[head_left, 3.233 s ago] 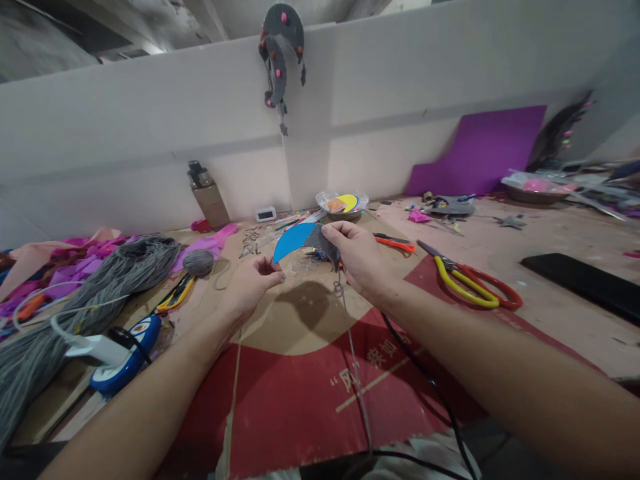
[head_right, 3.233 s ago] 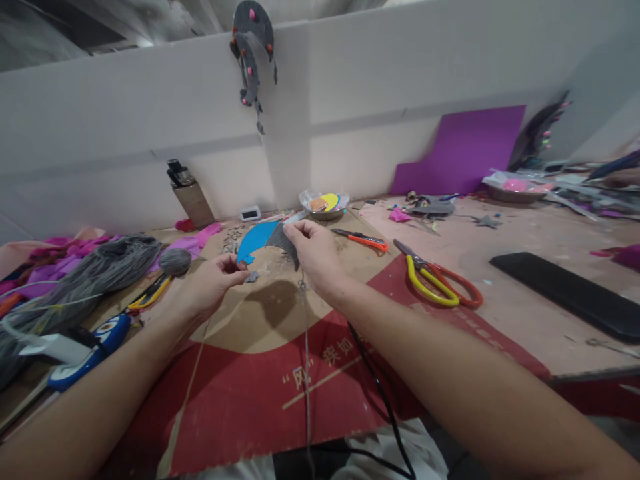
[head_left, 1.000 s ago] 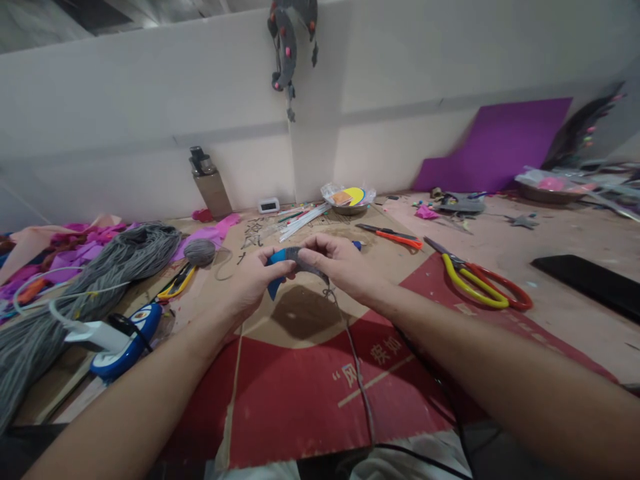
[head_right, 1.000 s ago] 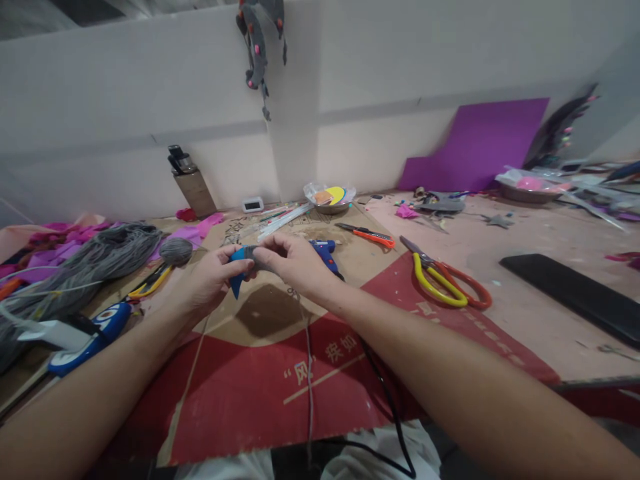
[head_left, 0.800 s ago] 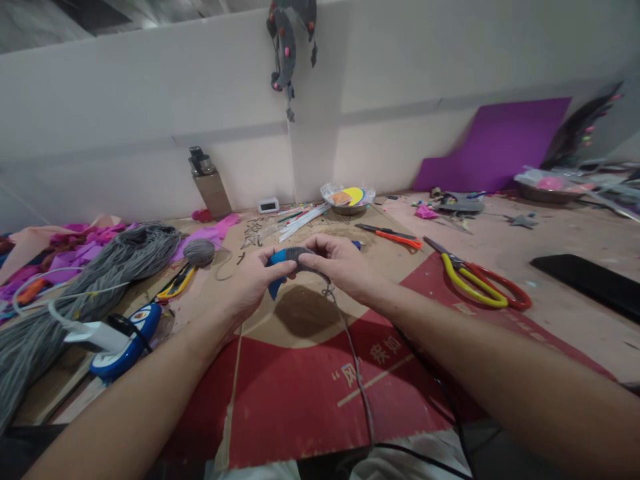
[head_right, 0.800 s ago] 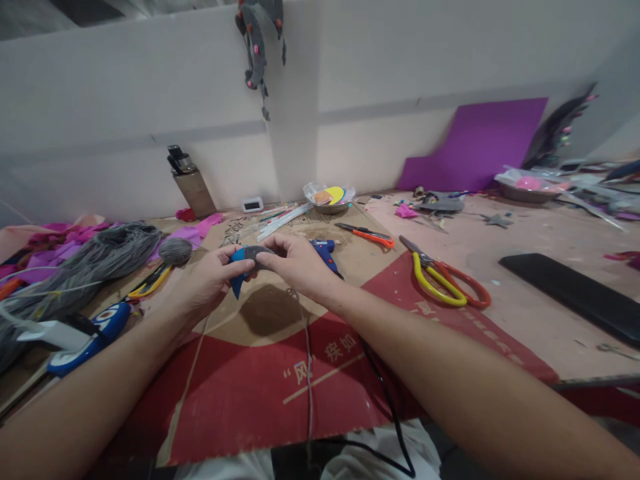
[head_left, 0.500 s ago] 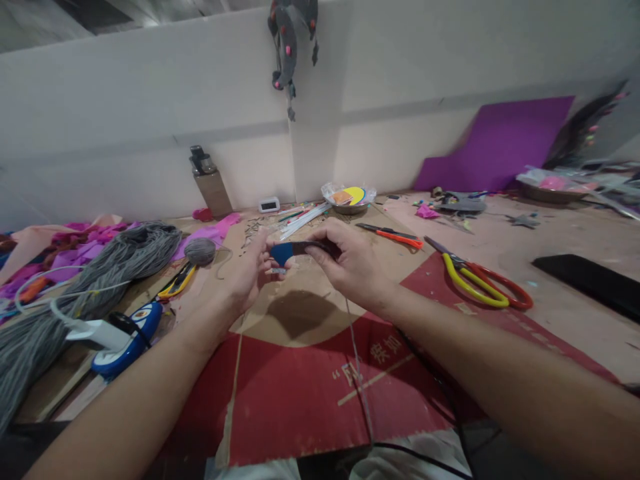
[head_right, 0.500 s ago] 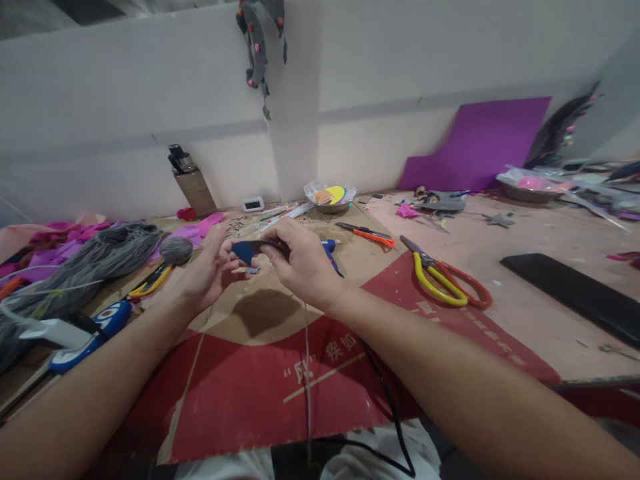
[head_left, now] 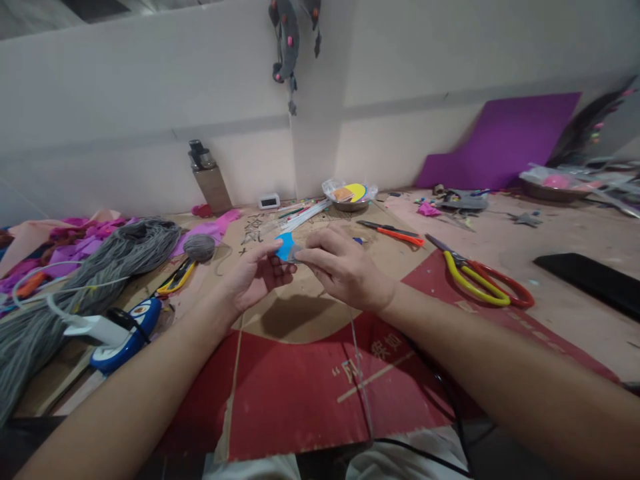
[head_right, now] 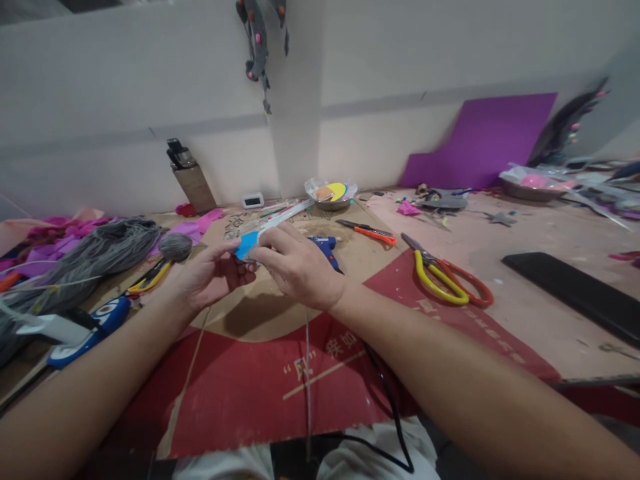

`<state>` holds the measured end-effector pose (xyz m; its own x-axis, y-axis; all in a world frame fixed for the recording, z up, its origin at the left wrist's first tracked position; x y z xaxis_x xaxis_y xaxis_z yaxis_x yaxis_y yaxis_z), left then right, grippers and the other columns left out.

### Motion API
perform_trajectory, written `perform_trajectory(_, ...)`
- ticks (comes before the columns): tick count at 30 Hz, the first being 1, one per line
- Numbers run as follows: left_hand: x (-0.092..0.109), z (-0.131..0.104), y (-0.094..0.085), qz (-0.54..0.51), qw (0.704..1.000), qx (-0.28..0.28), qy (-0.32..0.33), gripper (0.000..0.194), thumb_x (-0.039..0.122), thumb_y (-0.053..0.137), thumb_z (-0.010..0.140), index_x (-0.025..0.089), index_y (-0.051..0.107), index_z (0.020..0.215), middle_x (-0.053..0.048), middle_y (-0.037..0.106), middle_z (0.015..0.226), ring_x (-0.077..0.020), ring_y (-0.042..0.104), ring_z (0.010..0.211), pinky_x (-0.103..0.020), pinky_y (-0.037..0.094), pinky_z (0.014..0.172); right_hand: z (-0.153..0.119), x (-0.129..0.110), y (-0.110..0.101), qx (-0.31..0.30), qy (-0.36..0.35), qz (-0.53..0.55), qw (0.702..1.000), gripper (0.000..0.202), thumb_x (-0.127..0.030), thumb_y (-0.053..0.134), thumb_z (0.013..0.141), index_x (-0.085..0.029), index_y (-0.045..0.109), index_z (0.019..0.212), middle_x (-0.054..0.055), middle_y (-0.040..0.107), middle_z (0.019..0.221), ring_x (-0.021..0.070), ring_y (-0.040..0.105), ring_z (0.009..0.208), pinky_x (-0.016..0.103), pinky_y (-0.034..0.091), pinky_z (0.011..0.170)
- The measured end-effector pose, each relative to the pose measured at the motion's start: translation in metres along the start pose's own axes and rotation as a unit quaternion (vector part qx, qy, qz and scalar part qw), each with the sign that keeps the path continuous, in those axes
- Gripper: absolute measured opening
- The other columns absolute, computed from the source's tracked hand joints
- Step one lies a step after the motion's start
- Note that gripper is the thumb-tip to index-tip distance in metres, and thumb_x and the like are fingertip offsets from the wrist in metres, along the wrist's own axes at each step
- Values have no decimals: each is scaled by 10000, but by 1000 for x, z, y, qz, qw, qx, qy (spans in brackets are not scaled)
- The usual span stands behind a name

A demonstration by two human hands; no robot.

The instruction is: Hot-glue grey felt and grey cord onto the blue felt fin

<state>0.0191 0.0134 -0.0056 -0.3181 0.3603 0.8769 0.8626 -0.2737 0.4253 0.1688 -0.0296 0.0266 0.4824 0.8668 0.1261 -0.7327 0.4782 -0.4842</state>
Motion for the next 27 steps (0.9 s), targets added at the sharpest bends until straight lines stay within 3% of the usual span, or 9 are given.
perform_trajectory(3,0,1,-1,-3,1000,13,12,54,188,676,746,146,641,751,-25,643,654,-123,595,586,-253,485,599,1,-1,2,-41,16,-9,999,203,-114,455,926,-212,622,988,65,568,898,180,474,825,334,443,760)
perform_trajectory(9,7,4,-8,59,993,48,89,159,187,761,644,150,635,733,9,630,674,-99,558,575,-248,475,581,2,2,7,-99,65,21,993,250,-116,417,931,-213,645,966,85,571,953,203,474,894,371,446,814)
perform_trajectory(15,15,3,-12,157,968,90,175,216,251,791,587,131,664,713,-12,652,698,-93,540,563,-227,437,550,-1,5,16,-151,69,25,986,146,-160,552,883,-206,623,1002,97,563,1026,225,487,985,403,446,881)
perform_trajectory(21,23,3,-23,210,932,154,251,229,313,779,652,147,664,761,-19,661,715,-114,562,599,-236,434,569,-7,11,20,-126,112,37,985,204,-137,537,880,-183,587,1072,109,545,1058,214,514,978,377,483,853)
perform_trajectory(27,31,2,-31,188,919,193,289,249,314,782,635,150,661,777,-32,684,785,-123,586,633,-243,447,585,-10,18,23,-111,229,119,960,241,-131,582,847,-188,600,1080,106,583,1072,190,563,926,342,484,798)
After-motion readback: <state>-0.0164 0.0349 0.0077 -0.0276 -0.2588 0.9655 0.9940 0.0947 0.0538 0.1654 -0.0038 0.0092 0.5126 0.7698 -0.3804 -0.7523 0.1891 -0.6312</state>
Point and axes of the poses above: each hand's wrist, its own z-axis towards the middle knuckle, its own y-axis out of the palm, x = y × z, the point moved 5 cm from there along z, towards the middle knuckle
